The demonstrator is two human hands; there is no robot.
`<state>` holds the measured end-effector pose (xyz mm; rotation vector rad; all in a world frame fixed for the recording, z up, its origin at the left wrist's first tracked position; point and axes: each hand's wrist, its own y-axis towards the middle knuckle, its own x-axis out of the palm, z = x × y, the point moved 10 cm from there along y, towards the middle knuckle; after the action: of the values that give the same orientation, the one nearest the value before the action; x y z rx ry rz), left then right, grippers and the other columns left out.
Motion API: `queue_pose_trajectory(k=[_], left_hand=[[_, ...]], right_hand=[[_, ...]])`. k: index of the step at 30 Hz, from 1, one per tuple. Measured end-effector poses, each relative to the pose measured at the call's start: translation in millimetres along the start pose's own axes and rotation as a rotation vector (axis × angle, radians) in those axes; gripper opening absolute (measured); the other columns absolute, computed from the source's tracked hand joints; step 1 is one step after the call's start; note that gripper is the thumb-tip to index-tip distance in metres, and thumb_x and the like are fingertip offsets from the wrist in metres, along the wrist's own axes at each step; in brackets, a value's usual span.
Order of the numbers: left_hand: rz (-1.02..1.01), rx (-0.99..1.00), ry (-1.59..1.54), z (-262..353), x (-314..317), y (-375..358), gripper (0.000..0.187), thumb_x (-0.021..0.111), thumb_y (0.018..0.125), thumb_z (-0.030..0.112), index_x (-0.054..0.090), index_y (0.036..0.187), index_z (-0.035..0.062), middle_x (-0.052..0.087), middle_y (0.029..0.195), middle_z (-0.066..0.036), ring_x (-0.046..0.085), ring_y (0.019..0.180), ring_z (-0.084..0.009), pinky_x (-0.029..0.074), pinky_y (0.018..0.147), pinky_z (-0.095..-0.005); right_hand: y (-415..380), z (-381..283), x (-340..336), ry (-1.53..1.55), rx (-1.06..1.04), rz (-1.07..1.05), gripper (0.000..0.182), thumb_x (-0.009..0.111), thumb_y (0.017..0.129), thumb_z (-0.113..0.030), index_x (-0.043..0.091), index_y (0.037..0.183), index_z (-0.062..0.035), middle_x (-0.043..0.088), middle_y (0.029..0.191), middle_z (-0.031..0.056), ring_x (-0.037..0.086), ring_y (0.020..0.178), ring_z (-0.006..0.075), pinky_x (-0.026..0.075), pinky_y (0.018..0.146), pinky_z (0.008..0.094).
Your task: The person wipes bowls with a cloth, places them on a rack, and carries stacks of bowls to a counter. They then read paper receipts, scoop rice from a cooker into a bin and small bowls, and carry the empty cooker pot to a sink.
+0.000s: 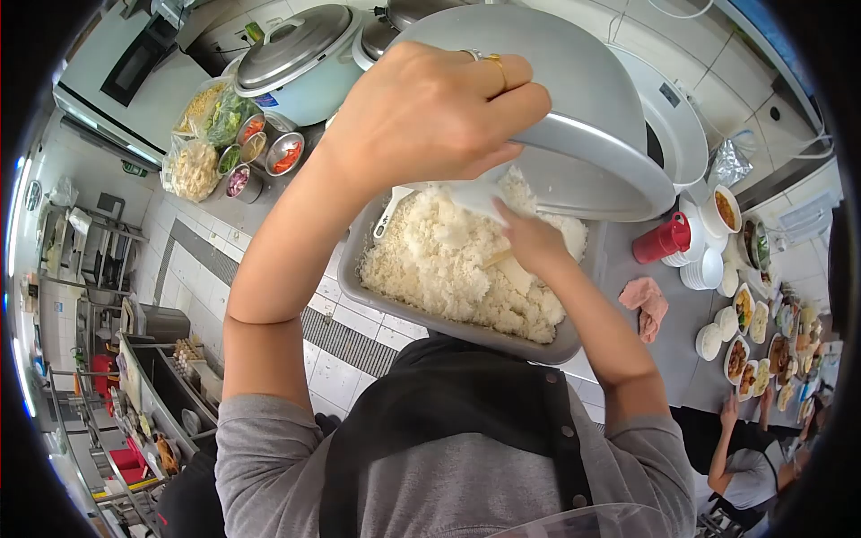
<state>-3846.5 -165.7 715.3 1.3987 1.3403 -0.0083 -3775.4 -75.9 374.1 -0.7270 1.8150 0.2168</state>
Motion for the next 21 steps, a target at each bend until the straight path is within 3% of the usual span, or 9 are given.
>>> queue_pose_trajectory(k=[2,5,6,8,12,14,15,17,21], left_hand=[[-0.015,-0.005,-0.006,0.0,3.2,1.3,0.038,0.079,0.052,0.017,0.056,0.082,0.0101,0.055,0.078,-0.001,0.051,0.053,-0.0216,0.042,0.046,-0.0327],[-0.002,0.006,-0.005,-1.9,4.1,9.4,0.037,0.079,0.054,0.016,0.057,0.083,0.0099,0.056,0.078,-0.001,0.054,0.056,-0.022,0.043,0.048,-0.0332],[0.014,0.003,0.012,-7.4,3.7,10.8,0.036,0.079,0.056,0.015,0.057,0.084,0.0097,0.057,0.079,-0.002,0.055,0.058,-0.0222,0.044,0.048,-0.0334],[0.032,0.012,0.022,-15.2,3.5,12.2,0.036,0.08,0.057,0.015,0.058,0.085,0.0095,0.057,0.08,-0.002,0.057,0.06,-0.0223,0.045,0.049,-0.0336],[-0.002,-0.036,0.077,-29.2,1.9,1.2,0.036,0.081,0.059,0.014,0.061,0.089,0.0092,0.06,0.083,-0.003,0.058,0.061,-0.023,0.046,0.051,-0.0335],[-0.018,-0.046,0.103,-34.8,-2.9,0.8,0.037,0.081,0.059,0.014,0.062,0.09,0.0092,0.061,0.085,-0.003,0.059,0.061,-0.0231,0.047,0.051,-0.0331],[-0.01,-0.087,0.104,-39.6,-7.4,0.9,0.037,0.081,0.059,0.014,0.062,0.091,0.0089,0.061,0.085,-0.003,0.059,0.062,-0.023,0.047,0.051,-0.0327],[0.001,-0.123,0.106,-43.2,-13.5,3.5,0.037,0.081,0.059,0.013,0.063,0.092,0.0087,0.062,0.086,-0.004,0.06,0.062,-0.023,0.047,0.051,-0.0322],[0.085,-0.188,0.263,-55.5,-32.4,8.6,0.035,0.083,0.063,0.015,0.064,0.091,0.0075,0.063,0.084,-0.005,0.061,0.062,-0.0223,0.049,0.053,-0.0312]], right_hand=[[-47.3,4.8,-21.9,-0.001,0.059,-0.129,0.055,0.048,0.1,-0.026,0.031,0.152,-0.0308,0.066,0.106,0.0225,0.064,0.097,0.0399,0.049,0.085,0.0486],[-81.6,-0.9,-57.9,-0.067,-0.02,-0.207,0.053,0.049,0.099,-0.025,0.036,0.15,-0.0286,0.065,0.11,0.0244,0.063,0.1,0.0415,0.049,0.086,0.0493],[-80.0,1.6,-63.1,-0.064,-0.019,-0.2,0.053,0.049,0.099,-0.025,0.036,0.15,-0.0286,0.065,0.11,0.0244,0.063,0.1,0.0415,0.049,0.086,0.0493],[-66.7,4.6,-98.6,-0.048,-0.046,0.046,0.05,0.049,0.099,-0.023,0.04,0.148,-0.0265,0.063,0.112,0.0267,0.062,0.101,0.0428,0.048,0.087,0.0501],[-16.4,44.1,-82.0,0.04,0.167,0.156,0.053,0.044,0.1,-0.021,0.032,0.151,-0.0199,0.067,0.106,0.0235,0.064,0.101,0.0397,0.049,0.087,0.0491],[-19.0,44.0,-40.2,0.051,0.237,-0.039,0.054,0.043,0.1,-0.02,0.03,0.152,-0.0189,0.066,0.111,0.0232,0.063,0.103,0.0387,0.049,0.087,0.0484],[-32.1,41.2,-35.5,0.053,0.239,-0.029,0.054,0.043,0.1,-0.02,0.03,0.152,-0.0189,0.066,0.111,0.0232,0.063,0.103,0.0387,0.049,0.087,0.0484],[-59.6,22.7,-16.1,0.12,0.121,-0.127,0.055,0.042,0.1,-0.018,0.027,0.153,-0.0192,0.064,0.112,0.0241,0.063,0.103,0.0392,0.049,0.087,0.0474],[-90.9,26.1,-80.7,0.106,0.139,-0.068,0.057,0.043,0.099,-0.017,0.026,0.153,-0.0194,0.062,0.114,0.0273,0.062,0.103,0.0413,0.049,0.088,0.0478]])
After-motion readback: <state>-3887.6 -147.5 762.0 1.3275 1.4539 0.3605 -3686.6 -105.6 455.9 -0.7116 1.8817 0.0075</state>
